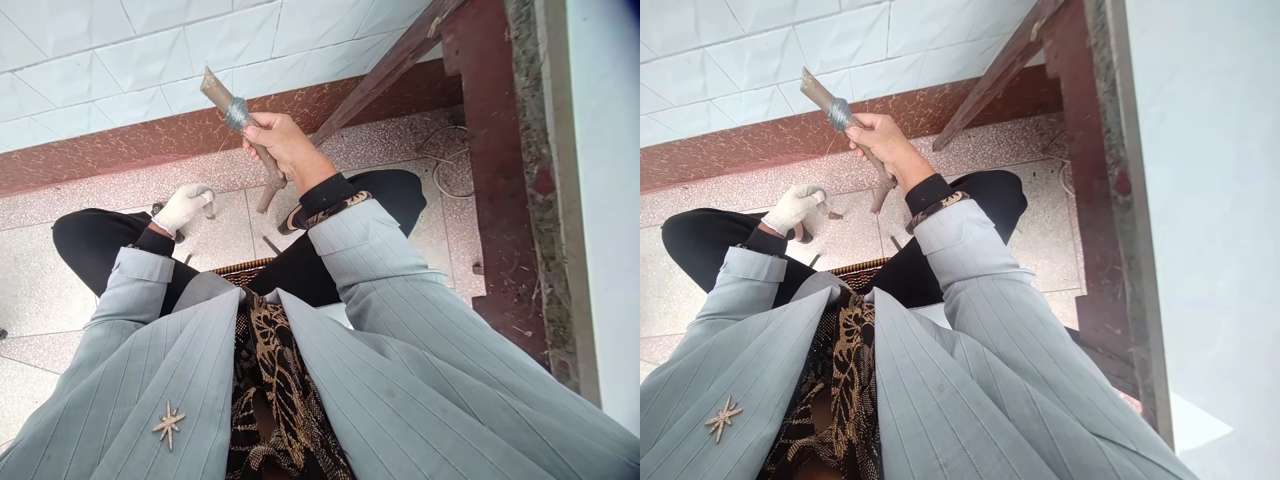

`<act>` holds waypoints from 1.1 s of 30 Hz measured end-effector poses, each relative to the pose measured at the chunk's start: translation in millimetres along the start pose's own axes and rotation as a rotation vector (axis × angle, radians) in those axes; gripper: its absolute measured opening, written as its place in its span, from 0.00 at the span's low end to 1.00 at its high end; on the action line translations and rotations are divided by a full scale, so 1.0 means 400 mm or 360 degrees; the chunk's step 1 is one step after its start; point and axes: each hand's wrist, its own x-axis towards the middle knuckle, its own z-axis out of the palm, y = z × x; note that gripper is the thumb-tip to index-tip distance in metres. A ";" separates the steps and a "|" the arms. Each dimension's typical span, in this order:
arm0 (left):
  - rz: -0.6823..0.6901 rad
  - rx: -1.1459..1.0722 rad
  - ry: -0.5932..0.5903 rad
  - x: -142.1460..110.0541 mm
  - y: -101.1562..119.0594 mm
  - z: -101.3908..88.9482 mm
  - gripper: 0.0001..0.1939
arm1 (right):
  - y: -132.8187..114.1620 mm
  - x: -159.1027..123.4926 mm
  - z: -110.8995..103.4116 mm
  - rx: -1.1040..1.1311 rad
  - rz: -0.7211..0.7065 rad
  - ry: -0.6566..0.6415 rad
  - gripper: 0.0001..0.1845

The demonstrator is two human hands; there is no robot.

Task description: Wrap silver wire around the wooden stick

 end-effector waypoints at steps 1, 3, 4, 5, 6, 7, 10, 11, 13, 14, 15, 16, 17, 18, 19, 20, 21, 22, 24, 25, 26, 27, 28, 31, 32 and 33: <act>0.0016 0.0004 -0.0003 -0.003 0.004 0.001 0.09 | -0.001 -0.001 0.005 -0.0045 -0.0001 0.0074 0.05; 0.0040 -0.0037 -0.0054 -0.008 0.011 0.003 0.09 | -0.001 -0.003 0.014 -0.0215 0.0006 0.0190 0.02; 0.0040 -0.0078 -0.0110 -0.010 0.013 0.005 0.08 | 0.000 -0.003 0.016 -0.0316 0.0025 0.0214 0.02; 0.0031 -0.0126 -0.0171 -0.012 0.015 0.006 0.08 | 0.002 -0.003 0.016 -0.0395 0.0047 0.0229 0.03; 0.0015 -0.0174 -0.0230 -0.015 0.016 0.007 0.08 | 0.005 -0.001 0.014 -0.0475 0.0066 0.0229 0.04; -0.0004 -0.0214 -0.0280 -0.017 0.018 0.008 0.08 | 0.010 0.002 0.011 -0.0577 0.0078 0.0218 0.05; -0.0038 -0.0253 -0.0320 -0.022 0.024 0.007 0.09 | 0.023 0.009 -0.002 -0.1121 0.0041 0.0118 0.01; -0.0042 -0.0247 -0.0300 -0.024 0.026 0.006 0.10 | 0.026 0.009 -0.006 -0.1324 0.0022 0.0066 0.04; -0.0061 -0.0229 -0.0241 -0.029 0.030 0.000 0.10 | 0.027 0.008 -0.011 -0.1585 0.0010 -0.0045 0.12; -0.0073 -0.0233 -0.0210 -0.030 0.032 -0.003 0.11 | 0.026 0.005 -0.011 -0.1651 0.0019 -0.0107 0.15; -0.0081 -0.0248 -0.0187 -0.032 0.032 -0.006 0.11 | 0.023 0.002 -0.010 -0.1706 0.0040 -0.0172 0.17; -0.0081 -0.0264 -0.0172 -0.033 0.032 -0.010 0.11 | 0.020 -0.001 -0.009 -0.1763 0.0070 -0.0246 0.17; -0.0073 -0.0276 -0.0160 -0.033 0.032 -0.014 0.11 | 0.018 -0.004 -0.008 -0.1822 0.0098 -0.0341 0.17; -0.0060 -0.0280 -0.0148 -0.033 0.032 -0.017 0.10 | 0.017 -0.006 -0.005 -0.1879 0.0127 -0.0460 0.16; -0.0048 -0.0278 -0.0133 -0.033 0.031 -0.020 0.10 | 0.017 -0.008 -0.003 -0.1916 0.0162 -0.0597 0.15; -0.0040 -0.0273 -0.0109 -0.032 0.031 -0.022 0.10 | 0.019 -0.010 0.000 -0.1915 0.0217 -0.0751 0.13; -0.0032 -0.0268 -0.0069 -0.031 0.030 -0.023 0.10 | 0.021 -0.011 0.004 -0.1869 0.0290 -0.0912 0.12; -0.0022 -0.0262 -0.0012 -0.030 0.029 -0.023 0.11 | 0.023 -0.013 0.007 -0.1778 0.0371 -0.1084 0.11; 0.0001 -0.0231 0.0109 -0.027 0.028 -0.019 0.11 | 0.022 -0.020 0.013 -0.1492 0.0475 -0.1429 0.11; 0.0011 -0.0208 0.0161 -0.025 0.028 -0.016 0.10 | 0.017 -0.026 0.014 -0.1322 0.0455 -0.1569 0.12; 0.0018 -0.0186 0.0201 -0.023 0.028 -0.012 0.10 | 0.009 -0.032 0.013 -0.1150 0.0376 -0.1643 0.14; 0.0023 -0.0175 0.0230 -0.021 0.028 -0.008 0.09 | -0.001 -0.038 0.010 -0.0970 0.0252 -0.1615 0.15; 0.0027 -0.0181 0.0244 -0.019 0.028 -0.004 0.09 | -0.012 -0.044 0.006 -0.0798 0.0124 -0.1497 0.16; 0.0039 -0.0256 0.0232 -0.013 0.029 0.003 0.11 | -0.033 -0.046 -0.013 -0.0311 -0.0137 -0.0785 0.16; 0.0034 -0.0283 0.0191 -0.012 0.029 0.003 0.12 | -0.034 -0.041 -0.018 -0.0181 -0.0153 -0.0573 0.16; 0.0025 -0.0308 0.0131 -0.012 0.028 0.003 0.13 | -0.030 -0.033 -0.022 -0.0062 -0.0144 -0.0382 0.19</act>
